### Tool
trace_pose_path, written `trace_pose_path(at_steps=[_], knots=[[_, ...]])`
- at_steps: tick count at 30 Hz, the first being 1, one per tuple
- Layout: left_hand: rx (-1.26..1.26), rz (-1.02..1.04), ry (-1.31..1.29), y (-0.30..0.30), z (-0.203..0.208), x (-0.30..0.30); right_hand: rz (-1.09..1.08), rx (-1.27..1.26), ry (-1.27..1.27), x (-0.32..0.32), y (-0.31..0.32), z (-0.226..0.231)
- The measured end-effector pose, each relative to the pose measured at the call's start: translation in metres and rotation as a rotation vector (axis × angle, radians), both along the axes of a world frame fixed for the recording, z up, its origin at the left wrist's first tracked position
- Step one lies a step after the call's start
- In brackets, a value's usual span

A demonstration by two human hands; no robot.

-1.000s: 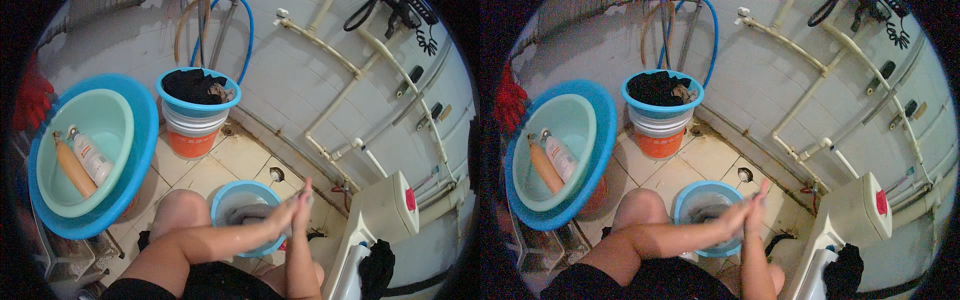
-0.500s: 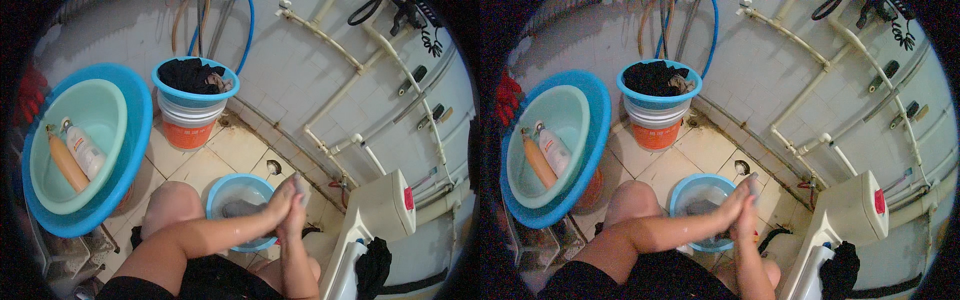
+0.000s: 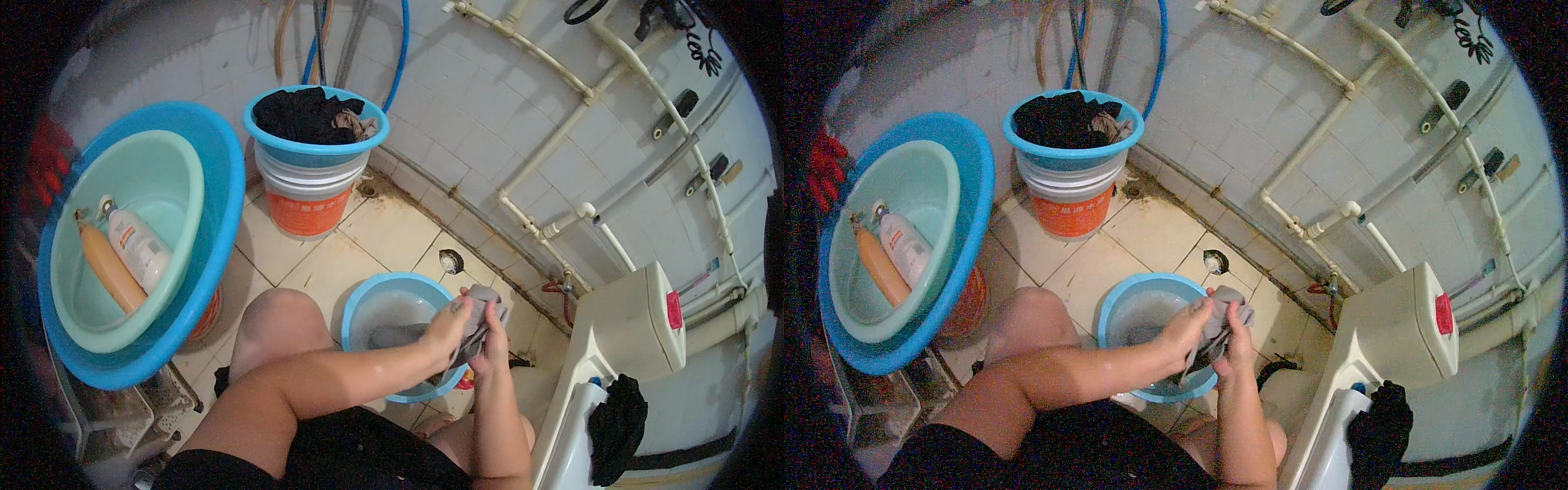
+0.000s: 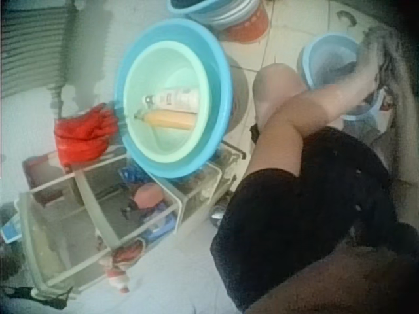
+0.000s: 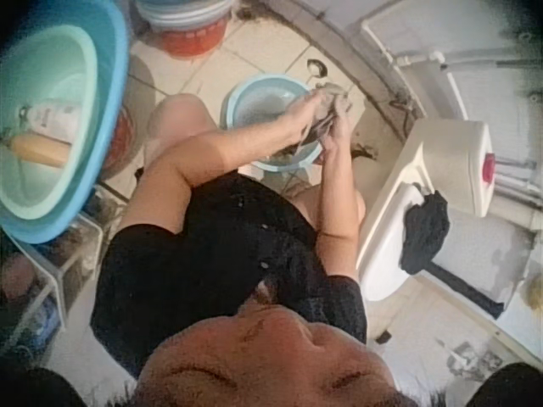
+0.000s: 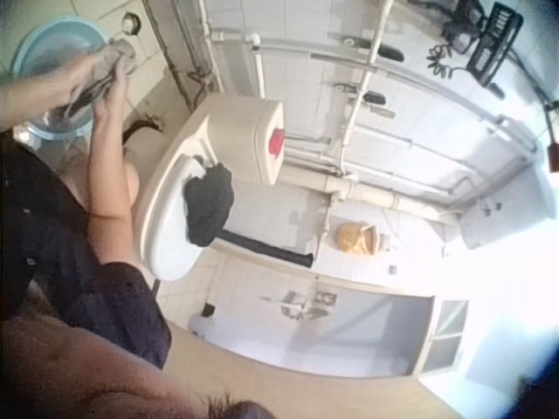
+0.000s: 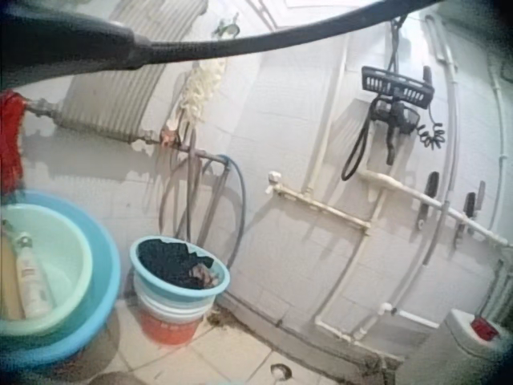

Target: The person sits on the floor and hand-washes a grey garment in a blue basin filled with soapy water. They repeatedly scrub, rinse, and wring out the fabric, occasionally lifting it to inspect the cleaning progress.

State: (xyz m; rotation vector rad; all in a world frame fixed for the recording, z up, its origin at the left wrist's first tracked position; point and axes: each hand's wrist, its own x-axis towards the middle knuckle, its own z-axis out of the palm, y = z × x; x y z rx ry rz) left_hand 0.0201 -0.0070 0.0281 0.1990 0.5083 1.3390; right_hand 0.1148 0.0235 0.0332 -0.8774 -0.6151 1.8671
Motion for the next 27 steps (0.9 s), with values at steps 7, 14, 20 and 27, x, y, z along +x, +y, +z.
trace_pose_path(at_steps=[7, 14, 20, 27], knots=[[0.069, -0.253, 0.608, -0.010, 0.010, -0.005, -0.416, 0.205, -0.202, 0.040, 0.030, -0.008], [-0.011, -0.456, 0.569, 0.008, 0.012, -0.029, -0.552, 0.381, -0.339, 0.049, 0.034, 0.014], [-0.036, -0.079, 0.067, 0.032, 0.012, -0.035, -0.220, 0.627, -0.829, -0.029, -0.049, 0.008], [0.302, -0.070, 0.344, -0.018, 0.025, 0.010, -0.161, 0.448, -0.506, -0.011, -0.005, -0.017]])
